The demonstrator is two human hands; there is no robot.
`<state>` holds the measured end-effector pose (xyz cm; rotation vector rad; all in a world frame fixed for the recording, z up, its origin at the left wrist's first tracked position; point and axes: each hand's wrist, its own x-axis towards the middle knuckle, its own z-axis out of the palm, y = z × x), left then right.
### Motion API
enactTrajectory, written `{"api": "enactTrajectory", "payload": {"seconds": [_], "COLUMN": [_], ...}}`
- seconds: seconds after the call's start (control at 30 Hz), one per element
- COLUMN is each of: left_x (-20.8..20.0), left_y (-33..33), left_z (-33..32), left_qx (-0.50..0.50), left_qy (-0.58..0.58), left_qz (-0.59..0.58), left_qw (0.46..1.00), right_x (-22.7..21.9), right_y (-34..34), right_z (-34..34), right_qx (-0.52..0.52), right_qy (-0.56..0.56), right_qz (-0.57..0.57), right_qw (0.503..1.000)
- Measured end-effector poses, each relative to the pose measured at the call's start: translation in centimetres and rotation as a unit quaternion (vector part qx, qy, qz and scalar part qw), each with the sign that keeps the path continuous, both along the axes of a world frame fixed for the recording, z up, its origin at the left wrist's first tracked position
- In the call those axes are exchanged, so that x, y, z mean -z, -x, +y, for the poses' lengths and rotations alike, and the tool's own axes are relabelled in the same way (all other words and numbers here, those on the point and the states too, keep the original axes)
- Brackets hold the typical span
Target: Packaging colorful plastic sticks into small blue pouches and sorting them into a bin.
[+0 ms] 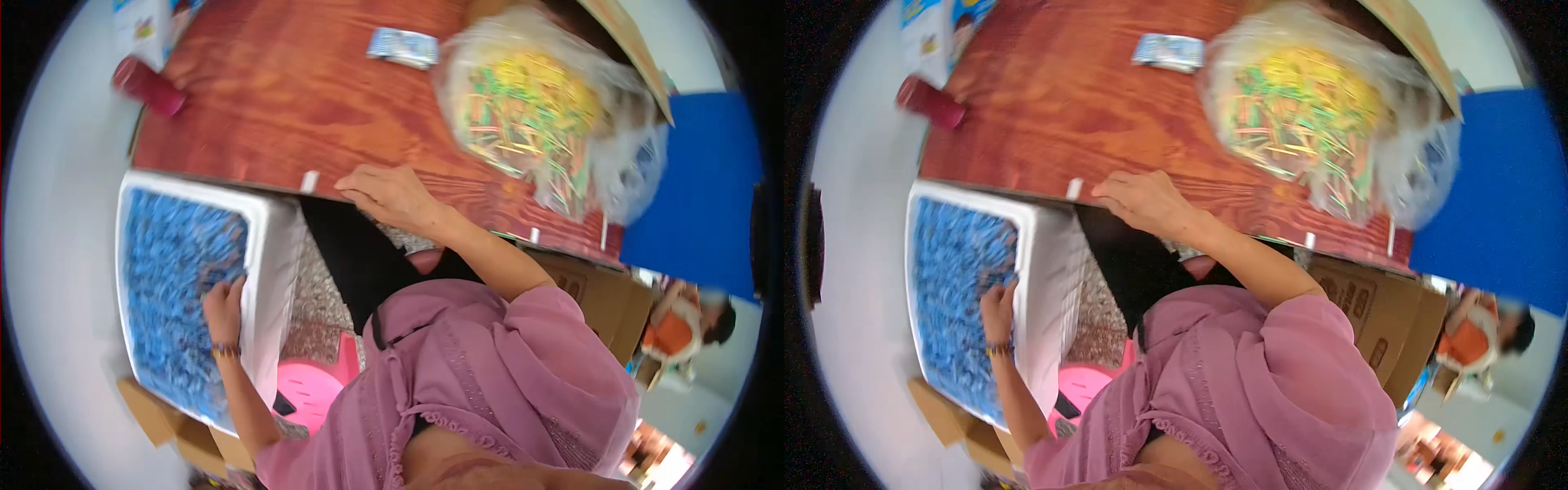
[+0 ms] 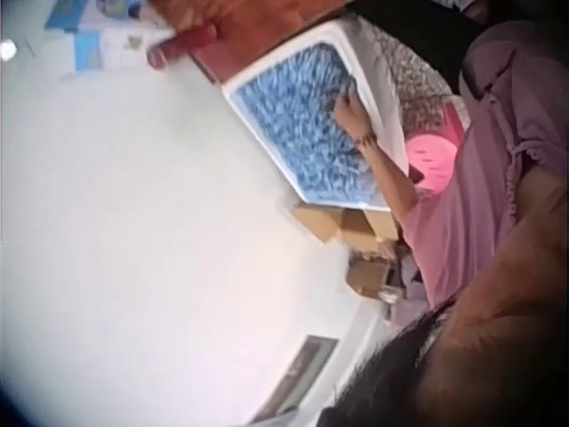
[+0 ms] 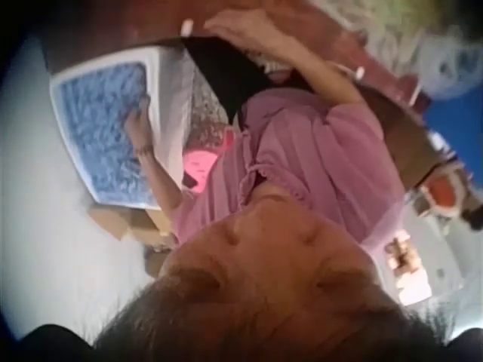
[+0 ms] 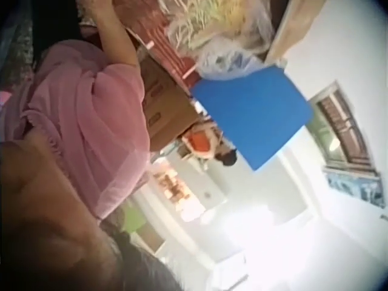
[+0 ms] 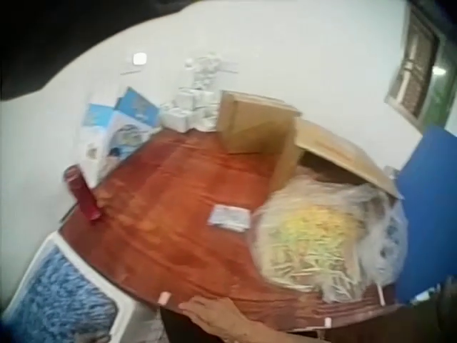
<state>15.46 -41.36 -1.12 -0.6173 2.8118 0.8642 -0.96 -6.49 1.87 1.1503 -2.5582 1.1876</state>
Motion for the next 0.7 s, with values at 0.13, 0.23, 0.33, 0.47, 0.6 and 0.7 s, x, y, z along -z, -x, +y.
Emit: {"api": "enactTrajectory", "payload": {"seconds": [0.13,0.23,0.33,0.47,0.6,0.7], "left_x": [-4.9,-4.7,-4.7,-2.5,0.1,1.2], "left_y": [1.9,4.4,10.0,21.0,32.4,37.9], "left_z": [7.4,12.1,19.9,26.3,30.2,32.6], "left_qx": [-0.094,-0.029,0.090,0.169,0.222,0.306], "left_qy": [-0.052,-0.032,-0.082,-0.146,-0.022,0.079], "left_qz": [0.192,0.293,0.347,0.337,0.395,0.396], "left_qw": [0.975,0.955,0.930,0.915,0.891,0.862], "right_x": [-0.8,-1.3,-0.3,1.2,1.4,1.3], "right_y": [-1.2,-2.1,-3.0,-4.8,-6.1,-6.0], "right_z": [11.3,15.7,17.5,16.4,18.7,23.4], "right_qx": [0.161,0.250,0.288,0.176,0.169,0.219], "right_qy": [-0.014,0.014,0.065,0.061,0.083,0.123], "right_qz": [-0.045,-0.190,-0.255,-0.148,-0.142,-0.099], "right_qw": [0.986,0.949,0.921,0.971,0.972,0.963]}}
